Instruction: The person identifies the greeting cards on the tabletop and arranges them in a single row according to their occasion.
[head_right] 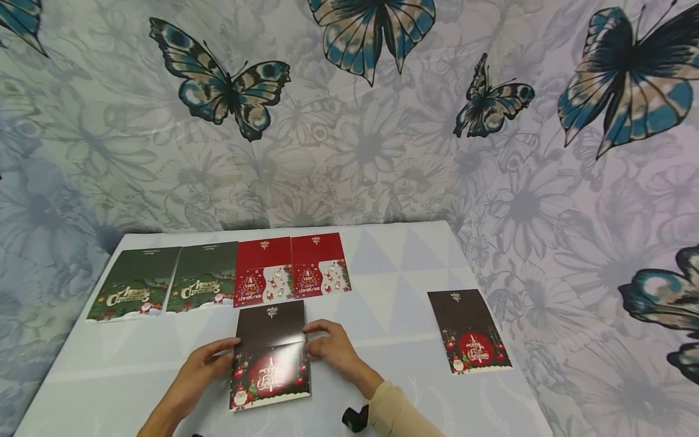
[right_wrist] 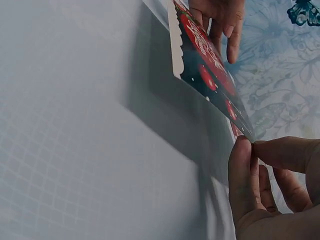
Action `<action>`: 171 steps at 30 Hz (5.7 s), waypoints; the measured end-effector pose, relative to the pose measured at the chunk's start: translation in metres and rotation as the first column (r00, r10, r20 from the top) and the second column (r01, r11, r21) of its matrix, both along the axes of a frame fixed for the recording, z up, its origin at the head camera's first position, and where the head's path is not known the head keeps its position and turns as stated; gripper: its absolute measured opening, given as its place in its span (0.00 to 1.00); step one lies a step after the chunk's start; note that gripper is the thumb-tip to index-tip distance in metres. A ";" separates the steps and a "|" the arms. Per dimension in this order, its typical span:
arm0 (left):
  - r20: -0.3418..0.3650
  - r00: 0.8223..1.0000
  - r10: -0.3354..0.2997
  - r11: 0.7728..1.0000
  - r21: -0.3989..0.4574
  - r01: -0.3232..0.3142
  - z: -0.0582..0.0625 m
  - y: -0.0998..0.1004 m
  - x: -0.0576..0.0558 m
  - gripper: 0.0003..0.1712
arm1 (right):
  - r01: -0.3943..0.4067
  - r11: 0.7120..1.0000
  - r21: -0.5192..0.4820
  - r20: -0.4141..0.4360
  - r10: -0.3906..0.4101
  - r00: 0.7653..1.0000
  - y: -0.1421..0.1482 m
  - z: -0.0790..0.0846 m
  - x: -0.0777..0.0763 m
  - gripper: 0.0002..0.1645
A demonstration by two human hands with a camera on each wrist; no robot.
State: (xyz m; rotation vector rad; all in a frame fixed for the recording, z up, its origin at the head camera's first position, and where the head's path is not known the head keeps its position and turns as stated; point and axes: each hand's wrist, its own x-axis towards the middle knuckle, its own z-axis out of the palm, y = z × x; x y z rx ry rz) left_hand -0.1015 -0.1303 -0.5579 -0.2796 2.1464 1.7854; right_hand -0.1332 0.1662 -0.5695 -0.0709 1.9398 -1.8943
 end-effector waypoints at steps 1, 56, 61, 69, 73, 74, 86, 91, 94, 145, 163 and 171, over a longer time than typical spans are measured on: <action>0.000 1.000 0.009 1.000 0.015 -0.009 0.000 0.001 0.000 0.21 | 0.005 1.000 0.009 -0.004 -0.005 1.000 0.001 0.000 0.000 0.22; -0.159 0.986 -0.056 0.987 0.140 0.079 0.008 0.066 -0.032 0.31 | 0.255 0.967 0.020 -0.040 -0.254 0.966 0.059 0.009 -0.028 0.23; -0.163 0.985 -0.057 0.989 0.124 0.078 0.007 0.075 -0.037 0.31 | 0.227 0.973 0.035 -0.042 -0.226 0.973 0.065 0.009 -0.030 0.23; -0.198 0.978 -0.066 0.988 0.121 0.092 0.008 0.088 -0.047 0.29 | 0.211 0.975 0.075 -0.092 -0.204 0.975 0.074 0.012 -0.032 0.25; -0.210 0.975 -0.078 0.985 0.135 0.107 0.010 0.094 -0.053 0.28 | 0.229 0.971 0.068 -0.123 -0.219 0.968 0.081 0.015 -0.035 0.25; -0.213 0.973 -0.083 0.984 0.136 0.114 0.010 0.096 -0.054 0.27 | 0.233 0.970 0.069 -0.127 -0.223 0.966 0.082 0.015 -0.036 0.25; -0.207 0.967 -0.146 0.985 0.061 0.162 0.022 0.121 -0.067 0.27 | 0.295 0.951 0.098 -0.135 -0.281 0.950 0.103 0.019 -0.059 0.23; -0.226 0.962 -0.154 0.984 0.056 0.171 0.023 0.133 -0.077 0.28 | 0.312 0.940 0.140 -0.146 -0.292 0.945 0.111 0.023 -0.070 0.24; -0.233 0.960 -0.154 0.985 0.036 0.167 0.022 0.140 -0.084 0.28 | 0.327 0.929 0.173 -0.161 -0.301 0.940 0.115 0.023 -0.076 0.24; -0.119 0.979 -0.167 0.972 0.144 0.184 0.003 0.229 -0.135 0.30 | 0.488 0.779 0.394 -0.211 -0.439 0.873 0.175 0.008 -0.136 0.27; -0.104 0.980 -0.168 0.970 0.160 0.183 0.003 0.238 -0.140 0.31 | 0.484 0.817 0.314 -0.149 -0.461 0.875 0.179 0.011 -0.130 0.34; -0.099 0.979 -0.179 0.968 0.159 0.194 0.002 0.240 -0.141 0.30 | 0.381 0.849 0.365 -0.128 -0.359 0.924 0.181 0.005 -0.127 0.39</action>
